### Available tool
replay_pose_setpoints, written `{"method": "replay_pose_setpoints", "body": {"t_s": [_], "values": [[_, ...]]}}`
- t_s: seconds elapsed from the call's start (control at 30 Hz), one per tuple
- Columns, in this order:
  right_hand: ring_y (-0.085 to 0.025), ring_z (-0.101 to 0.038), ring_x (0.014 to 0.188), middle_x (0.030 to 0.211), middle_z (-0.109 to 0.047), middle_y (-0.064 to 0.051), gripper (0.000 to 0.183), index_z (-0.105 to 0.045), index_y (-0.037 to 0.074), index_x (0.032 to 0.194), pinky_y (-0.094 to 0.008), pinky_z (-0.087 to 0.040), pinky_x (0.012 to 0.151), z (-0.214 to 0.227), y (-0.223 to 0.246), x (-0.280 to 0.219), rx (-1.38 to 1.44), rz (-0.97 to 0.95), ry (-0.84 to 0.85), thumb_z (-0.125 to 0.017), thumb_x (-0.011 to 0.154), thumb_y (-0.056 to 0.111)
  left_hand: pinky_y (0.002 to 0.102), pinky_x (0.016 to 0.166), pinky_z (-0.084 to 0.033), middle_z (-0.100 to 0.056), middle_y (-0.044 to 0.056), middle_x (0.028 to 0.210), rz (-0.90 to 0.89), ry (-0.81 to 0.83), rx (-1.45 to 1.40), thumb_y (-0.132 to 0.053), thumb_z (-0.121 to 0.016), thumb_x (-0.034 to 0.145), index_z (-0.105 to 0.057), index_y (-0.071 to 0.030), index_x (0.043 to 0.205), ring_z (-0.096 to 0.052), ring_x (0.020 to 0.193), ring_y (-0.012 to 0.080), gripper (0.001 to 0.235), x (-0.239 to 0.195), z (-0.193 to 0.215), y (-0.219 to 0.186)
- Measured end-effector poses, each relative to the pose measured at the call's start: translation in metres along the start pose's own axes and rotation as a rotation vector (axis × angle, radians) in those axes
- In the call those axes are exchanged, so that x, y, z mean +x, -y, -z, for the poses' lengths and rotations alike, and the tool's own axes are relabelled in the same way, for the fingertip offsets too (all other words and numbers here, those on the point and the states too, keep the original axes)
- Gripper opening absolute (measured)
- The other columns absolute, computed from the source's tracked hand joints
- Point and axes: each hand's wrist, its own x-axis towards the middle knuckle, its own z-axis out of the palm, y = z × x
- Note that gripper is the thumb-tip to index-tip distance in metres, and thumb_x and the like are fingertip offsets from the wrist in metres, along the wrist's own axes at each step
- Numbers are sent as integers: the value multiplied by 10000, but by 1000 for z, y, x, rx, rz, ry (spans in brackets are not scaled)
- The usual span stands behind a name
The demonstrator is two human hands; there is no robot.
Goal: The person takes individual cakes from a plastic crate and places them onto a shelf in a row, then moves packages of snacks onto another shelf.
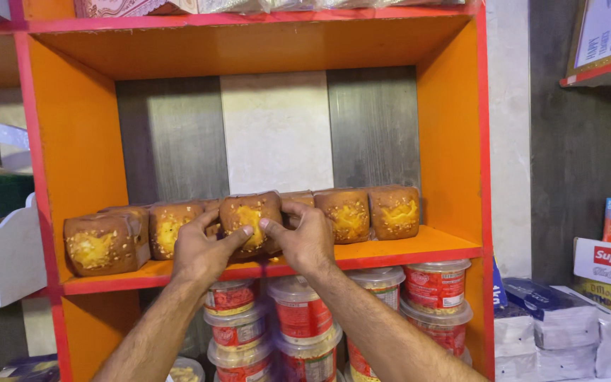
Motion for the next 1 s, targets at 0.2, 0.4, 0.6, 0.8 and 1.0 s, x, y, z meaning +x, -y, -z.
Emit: {"method": "replay_pose_setpoints", "body": {"t_s": [0.2, 0.4, 0.6, 0.8, 1.0], "values": [[-280, -712, 1142, 1185, -773, -95, 490, -762, 160, 1186, -399, -589, 962, -5, 8, -17, -1, -29, 12, -879, 747, 344, 423, 938, -588, -701, 210, 1271, 56, 2, 66, -149, -958, 630, -636, -55, 1384, -699, 1128, 340, 825, -14, 14, -14], [-272, -717, 1131, 1224, -752, -105, 514, -753, 101, 1185, -386, -597, 957, -19, 8, -20, 53, -7, 23, -891, 735, 308, 433, 985, -565, -679, 234, 1316, 58, 1, 114, -173, -954, 644, -616, -41, 1398, -667, 1187, 358, 837, -10, 29, -8], [-109, -769, 880, 1036, -823, 10, 440, -775, 137, 1141, -270, -596, 736, -40, -3, -14, 43, 84, 37, -816, 754, 342, 313, 980, -537, -768, 74, 1228, 35, -32, 323, -337, -859, 709, -663, -77, 1340, -730, 1100, 191, 710, -16, 43, -15], [-135, -752, 931, 1061, -806, -18, 504, -748, 140, 1200, -298, -614, 778, -47, 23, -30, 9, 25, 88, -826, 745, 342, 358, 1055, -496, -756, 55, 1270, 14, -25, 520, -443, -777, 764, -672, -150, 1354, -682, 1220, 245, 667, -17, 64, -19], [-233, -752, 1079, 1234, -757, -68, 643, -678, 96, 1312, -357, -634, 862, -63, 18, -27, 11, 57, 139, -835, 741, 347, 442, 1099, -483, -690, 94, 1377, 169, -48, 623, -562, -703, 792, -609, -123, 1423, -632, 1297, 324, 774, -23, 79, -25]]}}
